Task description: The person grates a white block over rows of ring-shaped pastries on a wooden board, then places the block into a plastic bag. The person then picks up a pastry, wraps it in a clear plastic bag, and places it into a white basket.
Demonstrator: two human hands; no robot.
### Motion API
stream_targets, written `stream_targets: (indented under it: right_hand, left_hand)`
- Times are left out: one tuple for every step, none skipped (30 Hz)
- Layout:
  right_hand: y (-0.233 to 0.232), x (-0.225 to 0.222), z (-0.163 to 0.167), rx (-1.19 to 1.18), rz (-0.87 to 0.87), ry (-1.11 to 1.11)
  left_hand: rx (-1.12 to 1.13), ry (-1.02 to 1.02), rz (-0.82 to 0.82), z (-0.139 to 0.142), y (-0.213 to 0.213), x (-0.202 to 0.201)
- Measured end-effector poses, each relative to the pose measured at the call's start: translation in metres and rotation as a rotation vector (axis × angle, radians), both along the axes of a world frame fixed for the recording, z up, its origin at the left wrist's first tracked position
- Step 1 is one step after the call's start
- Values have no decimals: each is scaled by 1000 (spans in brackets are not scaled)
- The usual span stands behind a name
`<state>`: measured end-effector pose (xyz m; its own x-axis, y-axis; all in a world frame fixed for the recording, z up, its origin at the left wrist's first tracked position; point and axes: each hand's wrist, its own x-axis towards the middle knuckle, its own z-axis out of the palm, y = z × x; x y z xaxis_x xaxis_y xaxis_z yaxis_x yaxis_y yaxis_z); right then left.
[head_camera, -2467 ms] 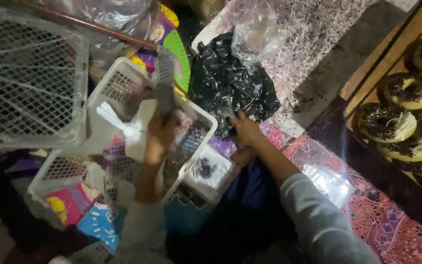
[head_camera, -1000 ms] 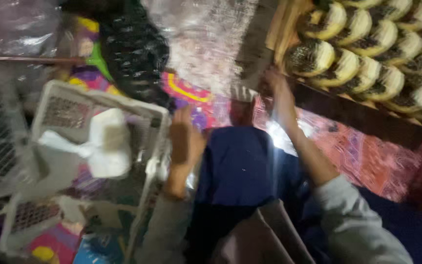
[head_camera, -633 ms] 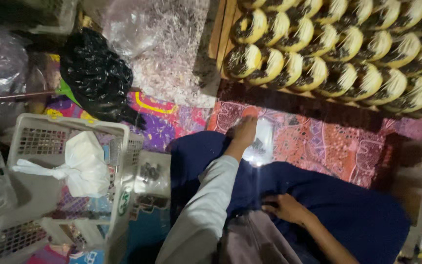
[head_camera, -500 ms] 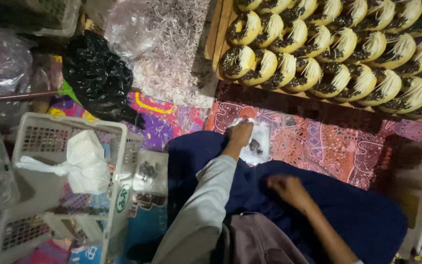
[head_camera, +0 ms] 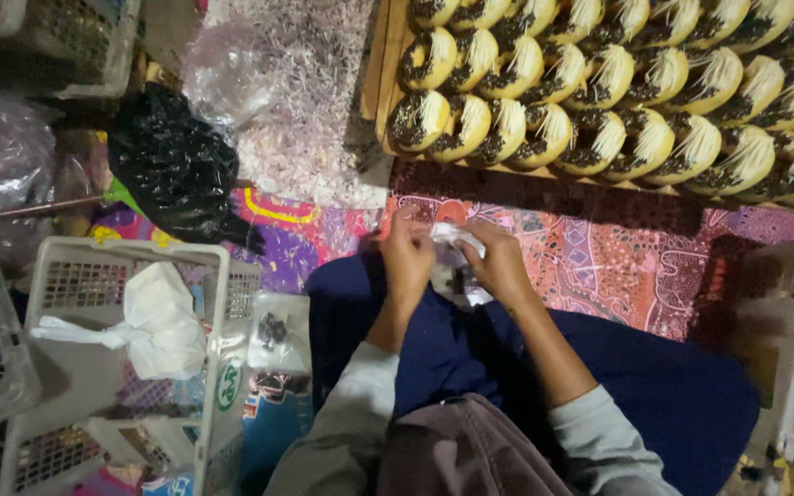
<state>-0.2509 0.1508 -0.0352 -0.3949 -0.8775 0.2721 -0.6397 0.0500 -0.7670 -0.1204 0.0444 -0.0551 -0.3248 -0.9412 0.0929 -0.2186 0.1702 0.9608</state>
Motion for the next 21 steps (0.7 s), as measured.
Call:
stream_targets:
  right_hand:
    - [5, 9, 18, -71, -8, 35]
    - [14, 18, 36, -154, -14, 75]
    - [18, 22, 49, -238, -18, 116]
    - [16, 24, 59, -163, 12, 115]
    - [14, 24, 64, -81, 41, 111]
    - [11, 24, 67, 0, 68, 106]
    - [7, 23, 66, 72, 73, 57]
    - [-2, 20, 62, 139, 73, 10]
    - [-11, 17, 58, 202, 80, -30]
    - [-18, 19, 54, 95, 165, 18]
    - [-26, 23, 50, -7, 247, 63]
    - [-34, 26, 49, -108, 329, 106]
    - [-40, 28, 50, -146, 391, 154]
    - [-47, 28, 54, -184, 453, 203]
    - [-56, 27, 59, -226, 516, 252]
    - [-64, 15, 68, -100, 473, 170]
    - [-73, 2, 76, 26, 432, 89]
    - [-86, -15, 82, 185, 196, -128]
    - [-103, -34, 87, 345, -44, -342]
    - [-118, -49, 89, 213, -20, -55]
    - [-134, -63, 87, 74, 6, 229]
  left_hand:
    - [-64, 3, 27, 0, -1, 2]
    - [-138, 11, 56, 1, -1, 4]
    - [-214, 22, 87, 4, -1, 7]
    - [-264, 14, 26, 7, 6, 9]
    - [-307, 2, -37, 12, 19, 13]
    - [-351, -10, -101, 19, 29, 17]
    - [-420, 70, -123, 26, 35, 21]
    - [-493, 156, -149, 31, 39, 22]
    - [-570, 246, -166, 36, 40, 23]
    - [-188, 628, -123, 38, 34, 23]
    - [212, 993, -68, 37, 22, 20]
    - [629, 1338, 6, 34, 8, 17]
    - [707, 1259, -71, 29, -10, 17]
    - [779, 1182, -152, 23, -31, 18]
    - [843, 1103, -237, 16, -50, 20]
    - [765, 1183, -290, 11, -66, 23]
    - [683, 1261, -341, 7, -80, 27]
    - [601, 1337, -388, 5, -91, 32]
    - [693, 1386, -336, 5, -100, 38]
    - [782, 1434, -285, 7, -110, 44]
    - [869, 1481, -235, 11, -115, 49]
